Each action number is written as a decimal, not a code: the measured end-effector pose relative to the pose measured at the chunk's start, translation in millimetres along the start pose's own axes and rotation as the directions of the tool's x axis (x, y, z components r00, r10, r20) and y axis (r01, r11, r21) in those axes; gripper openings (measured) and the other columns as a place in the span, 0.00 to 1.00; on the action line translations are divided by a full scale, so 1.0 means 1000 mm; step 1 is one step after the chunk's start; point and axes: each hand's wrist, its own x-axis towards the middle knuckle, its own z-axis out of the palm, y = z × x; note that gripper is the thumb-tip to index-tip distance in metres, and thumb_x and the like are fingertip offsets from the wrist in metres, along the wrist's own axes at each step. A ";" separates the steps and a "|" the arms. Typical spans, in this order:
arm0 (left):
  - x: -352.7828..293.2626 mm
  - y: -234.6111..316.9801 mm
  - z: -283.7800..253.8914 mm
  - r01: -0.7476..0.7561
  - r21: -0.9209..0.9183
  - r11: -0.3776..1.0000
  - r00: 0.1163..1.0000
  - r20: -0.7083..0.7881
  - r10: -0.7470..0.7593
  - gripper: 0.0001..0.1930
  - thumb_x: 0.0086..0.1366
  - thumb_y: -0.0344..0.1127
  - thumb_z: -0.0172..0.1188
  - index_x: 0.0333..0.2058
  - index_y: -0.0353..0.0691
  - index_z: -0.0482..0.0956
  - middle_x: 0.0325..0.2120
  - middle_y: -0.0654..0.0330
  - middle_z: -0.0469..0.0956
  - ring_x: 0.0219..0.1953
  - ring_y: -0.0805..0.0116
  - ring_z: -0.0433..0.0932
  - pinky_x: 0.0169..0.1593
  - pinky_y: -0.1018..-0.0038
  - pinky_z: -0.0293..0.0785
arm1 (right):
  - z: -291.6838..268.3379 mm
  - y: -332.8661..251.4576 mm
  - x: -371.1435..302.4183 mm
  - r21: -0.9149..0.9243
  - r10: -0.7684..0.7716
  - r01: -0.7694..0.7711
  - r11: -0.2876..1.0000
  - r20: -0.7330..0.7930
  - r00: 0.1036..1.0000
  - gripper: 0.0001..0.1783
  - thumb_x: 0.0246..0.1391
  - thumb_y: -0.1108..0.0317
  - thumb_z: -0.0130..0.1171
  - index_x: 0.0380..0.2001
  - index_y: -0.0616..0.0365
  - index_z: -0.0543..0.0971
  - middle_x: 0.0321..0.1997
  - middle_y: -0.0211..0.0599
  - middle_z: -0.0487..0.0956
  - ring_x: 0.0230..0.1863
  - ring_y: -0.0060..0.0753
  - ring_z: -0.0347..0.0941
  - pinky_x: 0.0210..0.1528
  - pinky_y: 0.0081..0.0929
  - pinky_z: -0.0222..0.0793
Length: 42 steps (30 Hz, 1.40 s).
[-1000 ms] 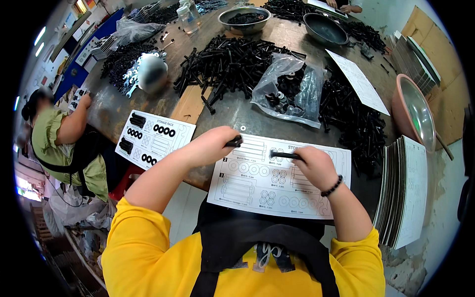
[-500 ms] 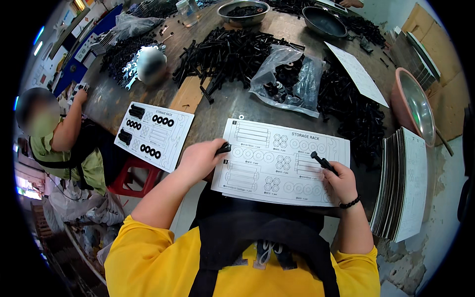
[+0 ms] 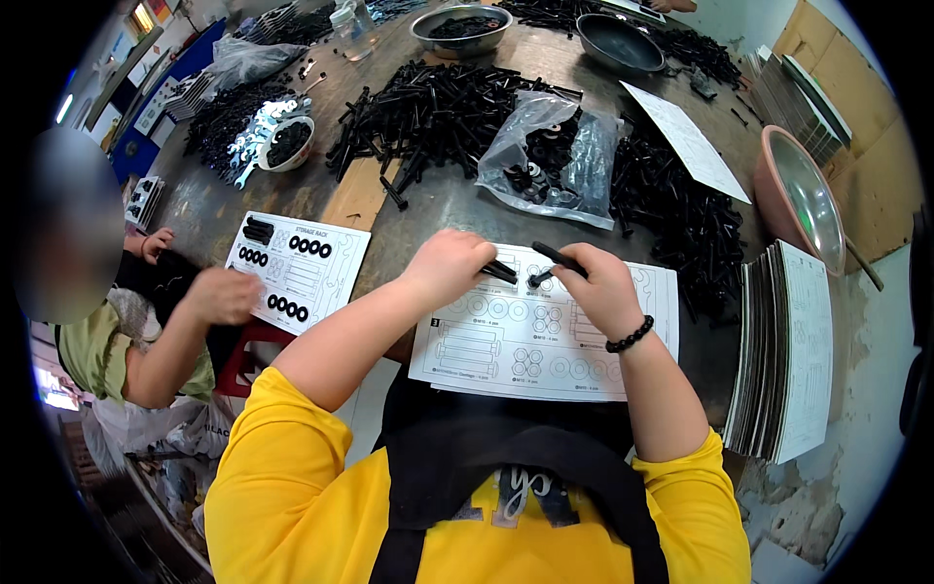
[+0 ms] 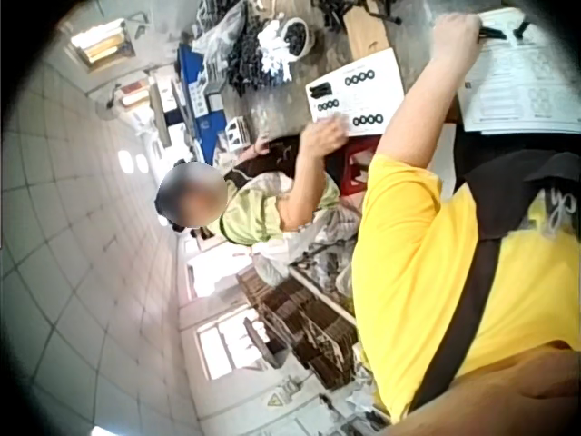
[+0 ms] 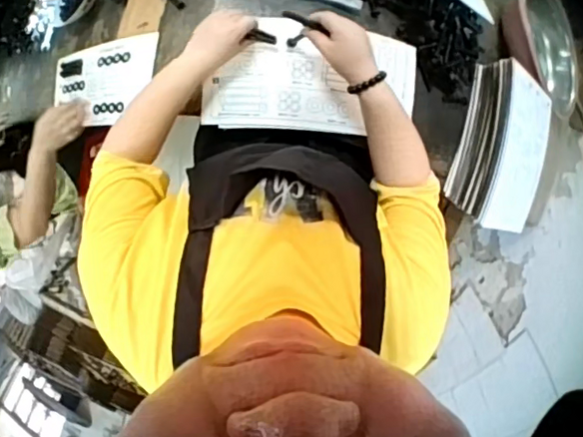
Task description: The person arranges black cylindrical rods and circular washers onto printed instruction sheets at a workbench. They repeatedly pick items from piles and plastic bags, place them on designated spots on the sheets, and stack completed sheets. Other workers are visible in the background performing similar tasks.
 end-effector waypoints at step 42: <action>-0.006 0.001 -0.017 0.252 -0.209 0.945 0.959 0.186 -0.215 0.23 0.46 0.41 0.65 0.45 0.51 0.74 0.37 0.57 0.70 0.43 0.60 0.68 0.53 0.66 0.55 | 0.050 0.005 -0.012 0.901 0.313 -0.052 0.431 -0.095 0.945 0.26 0.62 0.52 0.34 0.55 0.59 0.61 0.58 0.35 0.62 0.61 0.31 0.54 0.64 0.31 0.44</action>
